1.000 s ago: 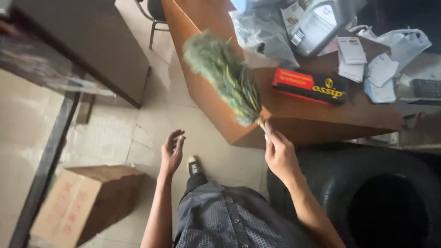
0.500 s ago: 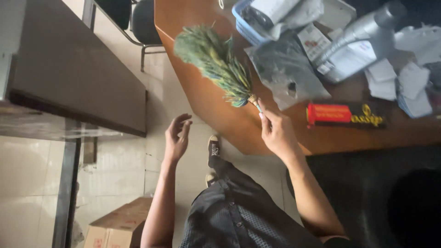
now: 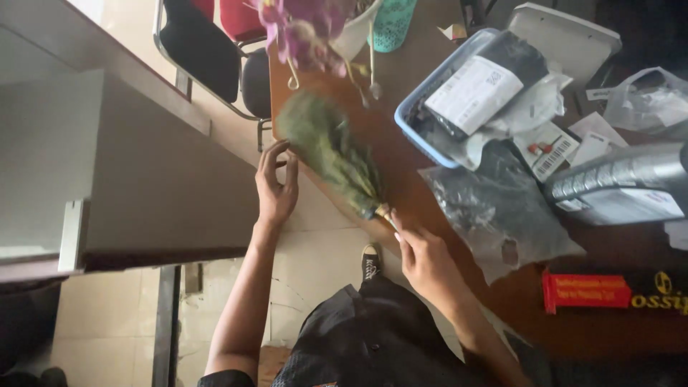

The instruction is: Dusting tires and various items on a desk using a handheld duster.

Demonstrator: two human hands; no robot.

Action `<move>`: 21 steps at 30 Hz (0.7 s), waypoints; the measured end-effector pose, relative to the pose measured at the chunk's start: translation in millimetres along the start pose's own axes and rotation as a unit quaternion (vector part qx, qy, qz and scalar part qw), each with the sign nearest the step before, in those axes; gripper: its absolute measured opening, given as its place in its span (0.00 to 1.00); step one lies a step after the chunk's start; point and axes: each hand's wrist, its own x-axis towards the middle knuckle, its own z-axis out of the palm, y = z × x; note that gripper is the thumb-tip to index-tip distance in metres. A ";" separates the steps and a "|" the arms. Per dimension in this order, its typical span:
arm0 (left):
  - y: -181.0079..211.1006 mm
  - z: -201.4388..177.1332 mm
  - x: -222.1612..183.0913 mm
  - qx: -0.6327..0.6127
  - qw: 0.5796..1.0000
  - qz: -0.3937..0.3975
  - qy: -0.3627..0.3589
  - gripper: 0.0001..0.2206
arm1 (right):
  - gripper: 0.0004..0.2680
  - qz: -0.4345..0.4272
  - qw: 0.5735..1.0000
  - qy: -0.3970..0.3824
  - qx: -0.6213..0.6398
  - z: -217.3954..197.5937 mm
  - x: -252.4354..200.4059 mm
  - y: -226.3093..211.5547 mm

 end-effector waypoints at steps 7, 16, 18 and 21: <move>-32.0 20.6 12.2 0.097 0.986 0.133 -0.006 0.13 | 0.19 0.053 0.998 -0.023 -0.035 1.4 29.6 -9.2; -58.7 2.8 23.7 0.085 0.986 0.139 0.021 0.10 | 0.12 -0.047 0.997 -0.031 -0.054 -4.4 45.0 -10.6; -88.6 7.3 24.1 0.008 0.991 0.096 0.096 0.06 | 0.13 0.037 0.993 -0.104 -0.039 -10.9 43.4 -17.1; -100.7 -0.6 44.2 -0.056 0.993 0.035 0.096 0.04 | 0.15 0.122 0.986 -0.098 -0.052 7.2 42.6 -26.6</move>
